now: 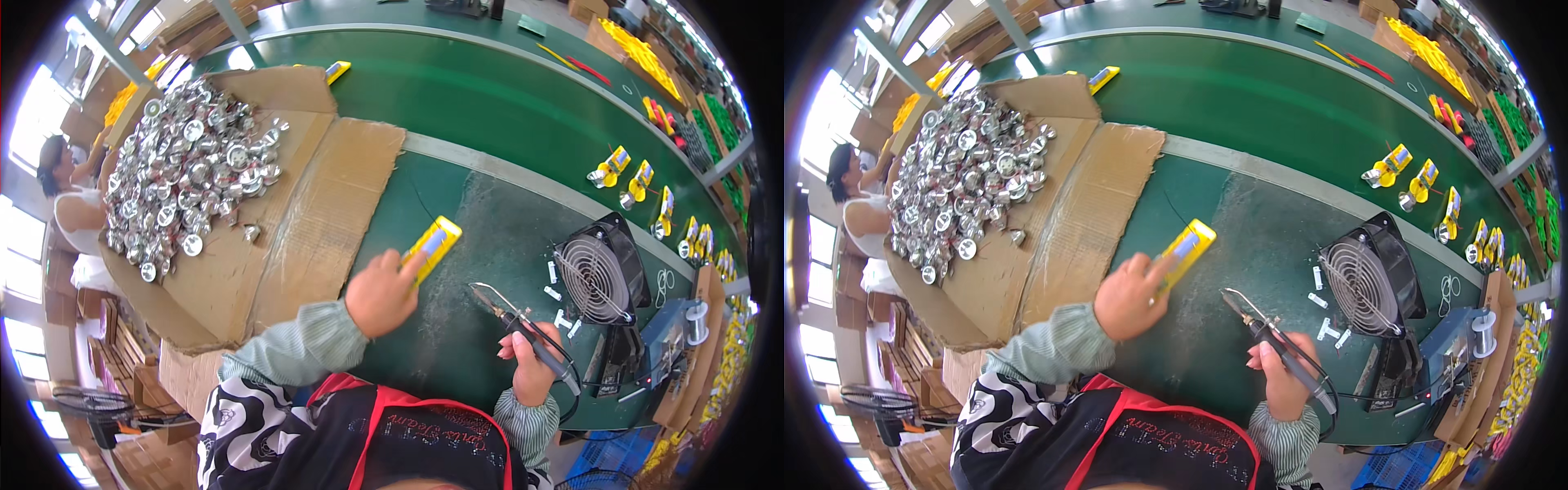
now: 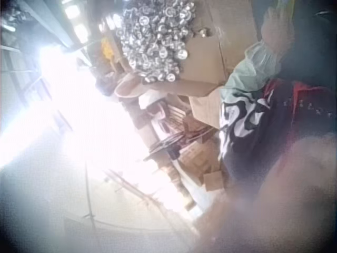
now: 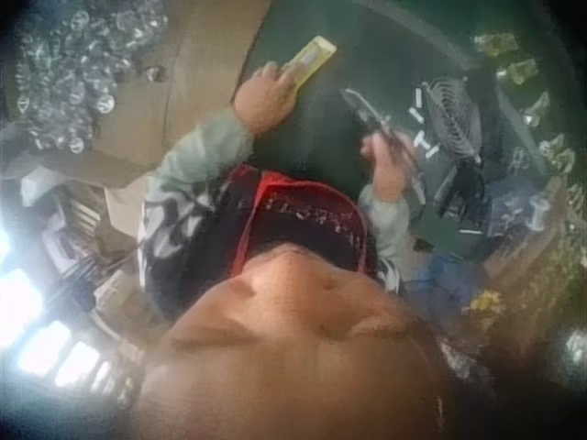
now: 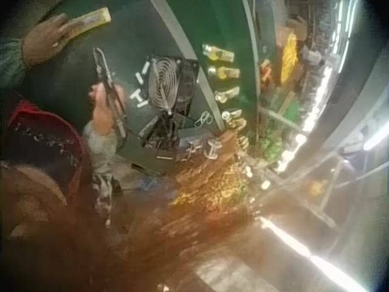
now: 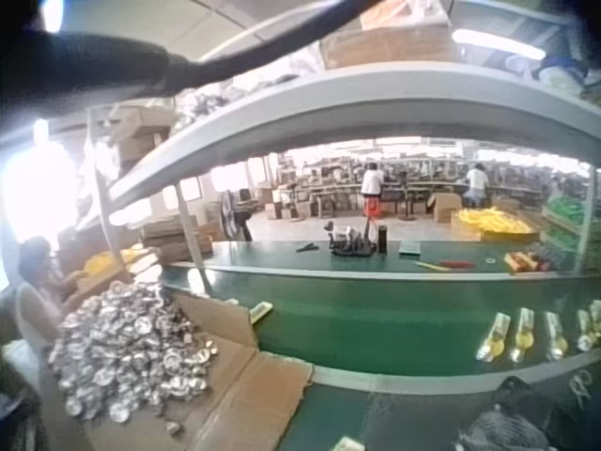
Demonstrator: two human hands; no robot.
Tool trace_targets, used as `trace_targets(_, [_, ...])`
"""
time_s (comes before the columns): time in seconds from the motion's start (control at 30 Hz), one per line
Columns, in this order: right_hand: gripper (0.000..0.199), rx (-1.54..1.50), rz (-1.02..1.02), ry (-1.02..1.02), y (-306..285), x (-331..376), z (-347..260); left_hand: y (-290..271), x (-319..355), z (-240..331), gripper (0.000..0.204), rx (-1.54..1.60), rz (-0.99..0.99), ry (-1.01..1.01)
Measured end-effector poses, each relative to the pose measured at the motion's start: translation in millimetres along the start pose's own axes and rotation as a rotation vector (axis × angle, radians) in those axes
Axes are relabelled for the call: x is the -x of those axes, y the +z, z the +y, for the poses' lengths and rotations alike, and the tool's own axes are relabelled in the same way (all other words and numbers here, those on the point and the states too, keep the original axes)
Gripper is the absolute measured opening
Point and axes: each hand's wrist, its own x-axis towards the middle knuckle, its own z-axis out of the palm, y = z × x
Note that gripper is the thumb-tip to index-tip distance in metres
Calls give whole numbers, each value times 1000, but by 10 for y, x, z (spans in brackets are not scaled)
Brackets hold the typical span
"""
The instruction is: The person solders wire connections from reflectors to circuit boards inside flashlight housings using a soldering iron, then places the assembled units onto a conveyor belt.
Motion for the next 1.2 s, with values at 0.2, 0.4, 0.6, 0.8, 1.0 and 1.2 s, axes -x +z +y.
trace_targets(0.2, [15,-14,-40,-17,62,77,3,-169,229,-259,49,84,192,25])
trace_targets(0.4, [16,-1,-31,-34,82,133,-23,-762,462,-1926,12,-481,612,-601])
trace_targets(0.6, [16,7,-61,-33,86,142,-15,-887,515,-2390,27,-299,516,-697])
trace_targets(0.8, [16,0,-47,-25,64,161,-15,-857,365,-2437,16,-204,637,-284])
trace_targets(1.0, [16,-23,-128,-2,140,126,-50,-820,188,-1373,16,312,609,-336])
trace_targets(1.2, [16,6,-222,-13,245,43,-25,-368,216,-442,8,241,126,52])
